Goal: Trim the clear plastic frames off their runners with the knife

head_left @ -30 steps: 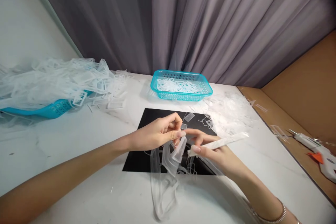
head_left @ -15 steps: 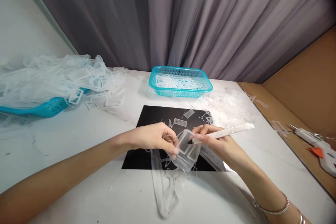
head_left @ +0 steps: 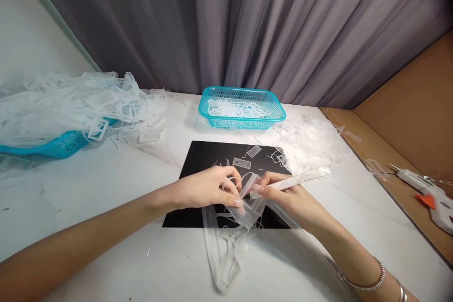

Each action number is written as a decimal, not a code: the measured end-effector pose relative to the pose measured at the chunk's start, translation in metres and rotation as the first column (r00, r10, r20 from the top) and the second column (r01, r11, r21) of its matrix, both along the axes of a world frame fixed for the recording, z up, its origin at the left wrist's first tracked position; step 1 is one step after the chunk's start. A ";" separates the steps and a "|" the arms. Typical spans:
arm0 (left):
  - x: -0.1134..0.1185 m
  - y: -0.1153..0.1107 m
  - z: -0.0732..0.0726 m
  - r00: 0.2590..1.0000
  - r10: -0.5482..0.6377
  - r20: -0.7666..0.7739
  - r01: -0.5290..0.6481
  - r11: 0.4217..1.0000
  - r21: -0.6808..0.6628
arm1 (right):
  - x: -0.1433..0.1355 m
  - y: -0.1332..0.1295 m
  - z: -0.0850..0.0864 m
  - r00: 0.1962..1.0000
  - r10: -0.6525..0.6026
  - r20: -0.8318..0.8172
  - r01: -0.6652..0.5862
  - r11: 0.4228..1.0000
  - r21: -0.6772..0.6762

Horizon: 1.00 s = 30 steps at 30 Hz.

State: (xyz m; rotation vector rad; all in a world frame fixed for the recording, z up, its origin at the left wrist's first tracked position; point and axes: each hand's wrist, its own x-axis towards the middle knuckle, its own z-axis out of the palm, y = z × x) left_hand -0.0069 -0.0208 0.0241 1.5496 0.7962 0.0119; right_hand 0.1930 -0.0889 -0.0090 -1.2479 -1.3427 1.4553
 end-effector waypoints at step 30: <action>0.006 -0.012 -0.006 0.987 0.163 0.005 -0.163 0.986 0.032 | -0.019 -0.012 0.000 0.847 -0.186 0.498 -0.042 0.911 0.411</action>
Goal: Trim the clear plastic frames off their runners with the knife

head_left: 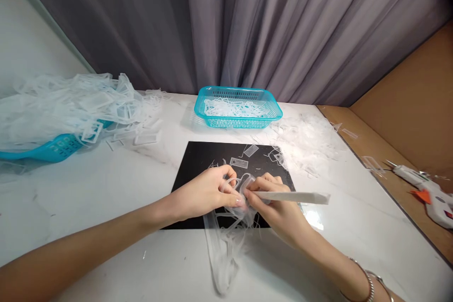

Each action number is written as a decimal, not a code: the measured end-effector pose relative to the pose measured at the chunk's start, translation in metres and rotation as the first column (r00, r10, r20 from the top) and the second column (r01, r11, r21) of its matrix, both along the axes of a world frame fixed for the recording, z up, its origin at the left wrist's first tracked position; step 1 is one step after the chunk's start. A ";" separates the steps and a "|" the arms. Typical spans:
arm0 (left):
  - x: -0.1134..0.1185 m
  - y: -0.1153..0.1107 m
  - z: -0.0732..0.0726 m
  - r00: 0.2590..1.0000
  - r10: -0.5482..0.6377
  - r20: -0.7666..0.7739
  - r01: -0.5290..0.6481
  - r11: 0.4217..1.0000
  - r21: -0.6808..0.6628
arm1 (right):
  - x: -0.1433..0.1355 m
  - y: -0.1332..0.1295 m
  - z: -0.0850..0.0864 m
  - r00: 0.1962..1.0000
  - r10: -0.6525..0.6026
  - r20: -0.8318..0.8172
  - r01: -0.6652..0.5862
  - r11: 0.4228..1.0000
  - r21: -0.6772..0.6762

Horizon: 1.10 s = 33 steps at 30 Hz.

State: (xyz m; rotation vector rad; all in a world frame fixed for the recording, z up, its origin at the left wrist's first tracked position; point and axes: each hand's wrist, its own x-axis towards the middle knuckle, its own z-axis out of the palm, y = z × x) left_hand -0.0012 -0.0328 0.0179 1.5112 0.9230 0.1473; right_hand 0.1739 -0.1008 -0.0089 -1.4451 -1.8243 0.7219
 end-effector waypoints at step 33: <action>-0.004 0.011 0.003 0.999 -0.021 0.027 0.023 0.998 -0.064 | 0.053 0.014 0.012 0.933 -0.335 0.134 0.304 0.930 0.207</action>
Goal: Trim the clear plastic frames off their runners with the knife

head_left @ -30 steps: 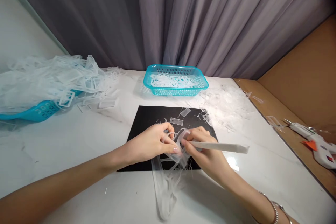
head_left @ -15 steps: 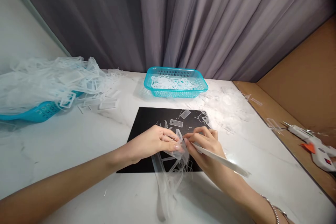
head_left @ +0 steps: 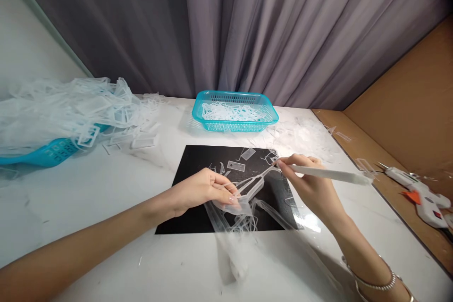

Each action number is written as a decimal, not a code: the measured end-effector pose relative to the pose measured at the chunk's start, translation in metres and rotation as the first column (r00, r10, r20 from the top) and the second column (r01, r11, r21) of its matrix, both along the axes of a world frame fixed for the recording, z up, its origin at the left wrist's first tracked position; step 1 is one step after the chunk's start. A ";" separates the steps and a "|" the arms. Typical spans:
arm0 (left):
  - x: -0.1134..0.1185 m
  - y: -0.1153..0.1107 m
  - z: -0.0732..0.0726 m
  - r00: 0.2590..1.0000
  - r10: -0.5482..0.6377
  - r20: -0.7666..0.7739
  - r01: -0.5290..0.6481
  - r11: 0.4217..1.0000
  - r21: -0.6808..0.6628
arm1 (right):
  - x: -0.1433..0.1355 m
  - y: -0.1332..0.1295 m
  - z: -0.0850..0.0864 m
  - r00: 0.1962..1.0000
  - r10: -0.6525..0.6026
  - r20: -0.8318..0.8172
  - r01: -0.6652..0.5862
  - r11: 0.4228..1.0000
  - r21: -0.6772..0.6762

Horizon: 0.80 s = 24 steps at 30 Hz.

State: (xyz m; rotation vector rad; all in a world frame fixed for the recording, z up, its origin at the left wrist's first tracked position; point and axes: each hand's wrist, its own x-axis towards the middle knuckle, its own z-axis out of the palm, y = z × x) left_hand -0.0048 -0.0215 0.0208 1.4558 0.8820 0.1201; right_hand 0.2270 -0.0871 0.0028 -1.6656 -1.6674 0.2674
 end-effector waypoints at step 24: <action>-0.008 0.019 -0.024 0.998 0.060 0.016 -0.055 0.976 -0.210 | 0.043 0.014 0.000 0.962 -0.272 0.026 0.271 0.962 0.014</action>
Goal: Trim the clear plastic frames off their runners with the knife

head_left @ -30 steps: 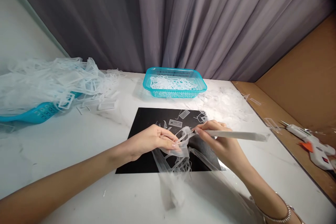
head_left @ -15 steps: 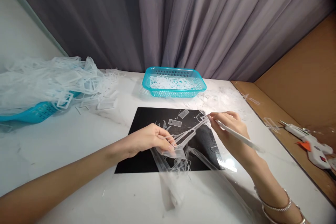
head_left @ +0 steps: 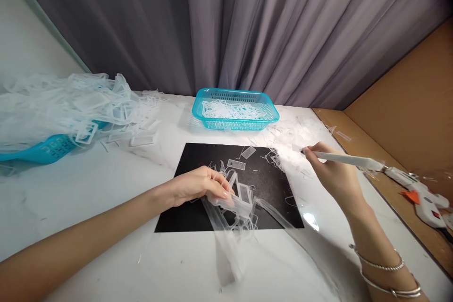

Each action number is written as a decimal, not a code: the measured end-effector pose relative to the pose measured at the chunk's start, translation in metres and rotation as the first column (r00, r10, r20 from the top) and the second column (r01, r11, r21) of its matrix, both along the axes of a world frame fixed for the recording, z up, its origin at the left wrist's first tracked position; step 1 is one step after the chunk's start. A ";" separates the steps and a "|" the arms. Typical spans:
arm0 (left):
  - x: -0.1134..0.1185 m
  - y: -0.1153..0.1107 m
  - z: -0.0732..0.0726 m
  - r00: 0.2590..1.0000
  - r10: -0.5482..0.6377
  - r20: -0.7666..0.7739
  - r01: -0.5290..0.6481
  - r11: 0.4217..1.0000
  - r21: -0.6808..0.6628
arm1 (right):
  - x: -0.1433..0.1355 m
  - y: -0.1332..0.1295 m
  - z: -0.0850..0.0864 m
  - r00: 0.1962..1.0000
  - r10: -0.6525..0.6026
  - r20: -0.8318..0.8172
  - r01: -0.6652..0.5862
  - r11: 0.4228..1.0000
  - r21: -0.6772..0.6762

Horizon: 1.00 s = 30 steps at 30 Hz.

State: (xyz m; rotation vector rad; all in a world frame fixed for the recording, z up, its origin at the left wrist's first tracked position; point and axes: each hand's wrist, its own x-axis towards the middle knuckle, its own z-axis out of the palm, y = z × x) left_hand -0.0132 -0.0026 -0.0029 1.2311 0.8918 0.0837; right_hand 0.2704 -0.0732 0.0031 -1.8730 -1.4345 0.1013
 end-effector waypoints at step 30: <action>0.009 -0.028 0.016 0.999 -0.009 -0.042 0.021 0.959 0.281 | -0.087 -0.025 -0.002 0.710 0.277 -0.648 -0.514 0.833 -0.207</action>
